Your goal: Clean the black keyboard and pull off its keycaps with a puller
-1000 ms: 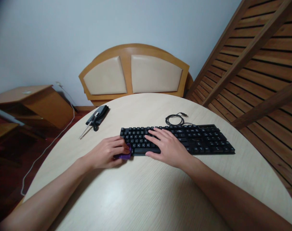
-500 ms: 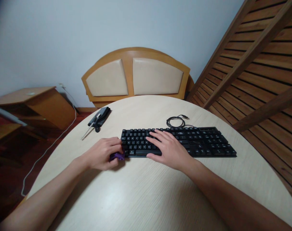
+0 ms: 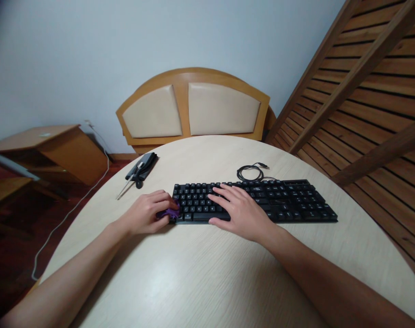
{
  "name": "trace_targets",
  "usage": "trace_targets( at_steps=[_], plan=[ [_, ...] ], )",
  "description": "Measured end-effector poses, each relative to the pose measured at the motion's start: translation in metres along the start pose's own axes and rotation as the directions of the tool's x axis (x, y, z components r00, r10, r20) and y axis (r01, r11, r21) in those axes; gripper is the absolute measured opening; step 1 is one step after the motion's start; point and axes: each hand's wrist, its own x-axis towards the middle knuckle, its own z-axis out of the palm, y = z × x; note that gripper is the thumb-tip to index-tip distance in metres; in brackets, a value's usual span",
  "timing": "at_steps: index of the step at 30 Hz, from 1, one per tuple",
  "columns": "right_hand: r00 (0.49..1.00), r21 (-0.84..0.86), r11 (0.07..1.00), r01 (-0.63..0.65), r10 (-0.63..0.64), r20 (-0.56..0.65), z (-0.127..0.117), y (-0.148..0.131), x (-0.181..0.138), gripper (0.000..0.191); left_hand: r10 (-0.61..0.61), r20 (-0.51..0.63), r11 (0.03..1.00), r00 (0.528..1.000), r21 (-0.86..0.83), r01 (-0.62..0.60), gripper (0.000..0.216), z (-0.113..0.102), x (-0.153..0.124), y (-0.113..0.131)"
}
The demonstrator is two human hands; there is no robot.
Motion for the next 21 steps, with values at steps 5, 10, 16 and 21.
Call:
trace_targets(
  at_steps=[5,10,16,21],
  plan=[
    [1.0,-0.006,1.0,-0.001,0.001,0.007,-0.001,-0.001,0.001,0.053,-0.037,-0.137,0.999,0.99,-0.009,0.036,0.018,0.008,0.0,0.004],
    [1.0,-0.015,1.0,0.0,0.0,0.018,-0.001,-0.001,0.001,0.054,-0.142,-0.335,0.99,0.932,-0.047,0.133,0.029,0.025,0.002,-0.006],
    [0.999,-0.016,1.0,-0.007,0.007,0.034,-0.001,0.0,0.001,0.056,-0.137,-0.226,0.989,0.964,-0.084,0.121,0.032,0.028,0.003,-0.016],
    [1.0,-0.016,1.0,-0.002,0.002,0.03,-0.002,-0.001,0.001,0.055,-0.118,-0.189,0.992,0.975,-0.057,0.109,0.027,0.024,0.003,-0.008]
  ],
)
